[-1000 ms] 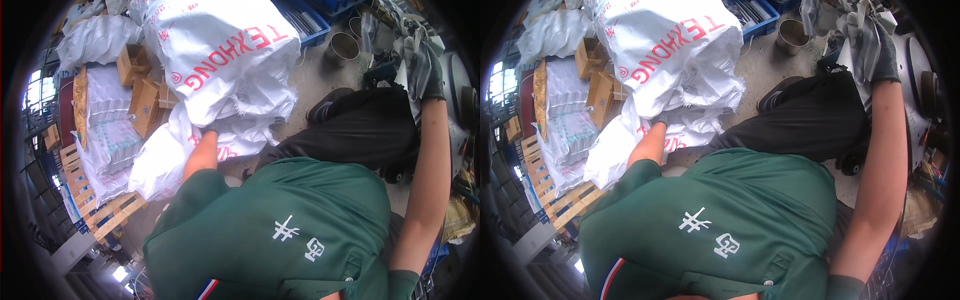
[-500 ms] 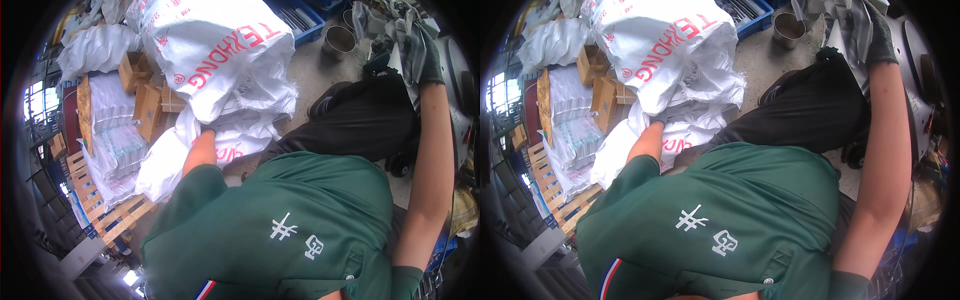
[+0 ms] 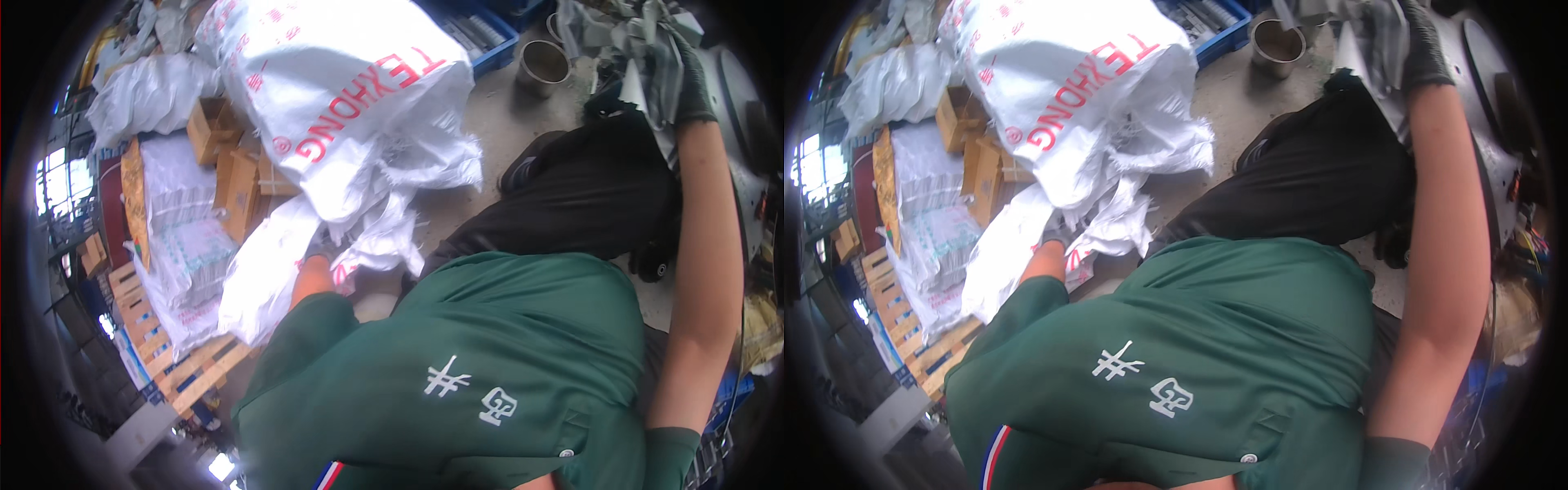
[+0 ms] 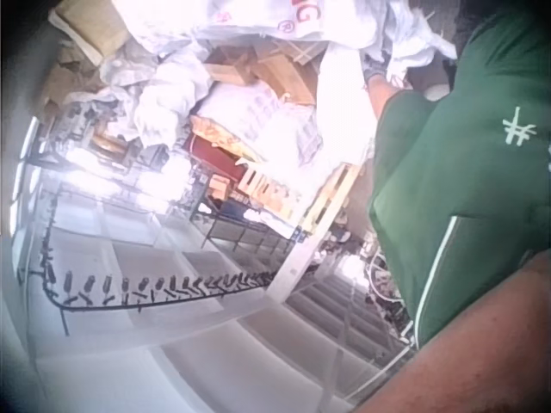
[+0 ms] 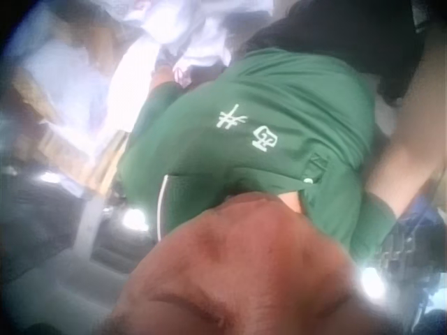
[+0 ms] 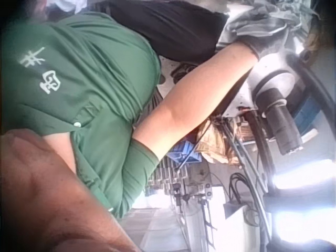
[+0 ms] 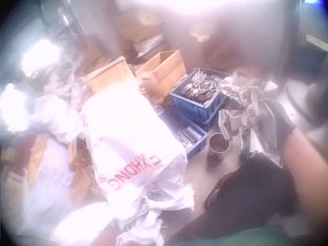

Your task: Assemble an electric motor stator and prepare wires for connection using a press and screwdriver.

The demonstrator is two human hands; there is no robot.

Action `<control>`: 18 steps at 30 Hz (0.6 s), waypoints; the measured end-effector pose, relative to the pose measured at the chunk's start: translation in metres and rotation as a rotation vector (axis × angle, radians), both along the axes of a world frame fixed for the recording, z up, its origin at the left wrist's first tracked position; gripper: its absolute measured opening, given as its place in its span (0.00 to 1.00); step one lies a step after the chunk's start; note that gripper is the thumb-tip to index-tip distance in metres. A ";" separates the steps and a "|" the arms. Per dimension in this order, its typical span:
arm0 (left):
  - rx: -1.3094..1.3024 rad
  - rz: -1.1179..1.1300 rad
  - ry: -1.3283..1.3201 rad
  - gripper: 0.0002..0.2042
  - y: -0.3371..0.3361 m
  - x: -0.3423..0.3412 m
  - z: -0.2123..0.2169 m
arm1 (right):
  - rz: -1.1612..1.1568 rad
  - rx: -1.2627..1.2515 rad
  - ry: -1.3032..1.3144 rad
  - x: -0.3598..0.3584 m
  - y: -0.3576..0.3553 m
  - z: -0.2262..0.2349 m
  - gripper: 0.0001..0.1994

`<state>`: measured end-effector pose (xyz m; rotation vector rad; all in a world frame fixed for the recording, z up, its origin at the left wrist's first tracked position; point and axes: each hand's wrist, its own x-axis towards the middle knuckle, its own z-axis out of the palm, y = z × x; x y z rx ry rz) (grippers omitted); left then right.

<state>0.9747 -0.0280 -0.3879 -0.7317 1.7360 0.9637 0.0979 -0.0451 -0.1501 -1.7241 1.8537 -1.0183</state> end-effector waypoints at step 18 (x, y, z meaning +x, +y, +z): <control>-0.020 -0.337 0.018 0.22 -0.099 0.042 -0.059 | -0.046 0.248 -0.159 0.062 -0.017 0.080 0.11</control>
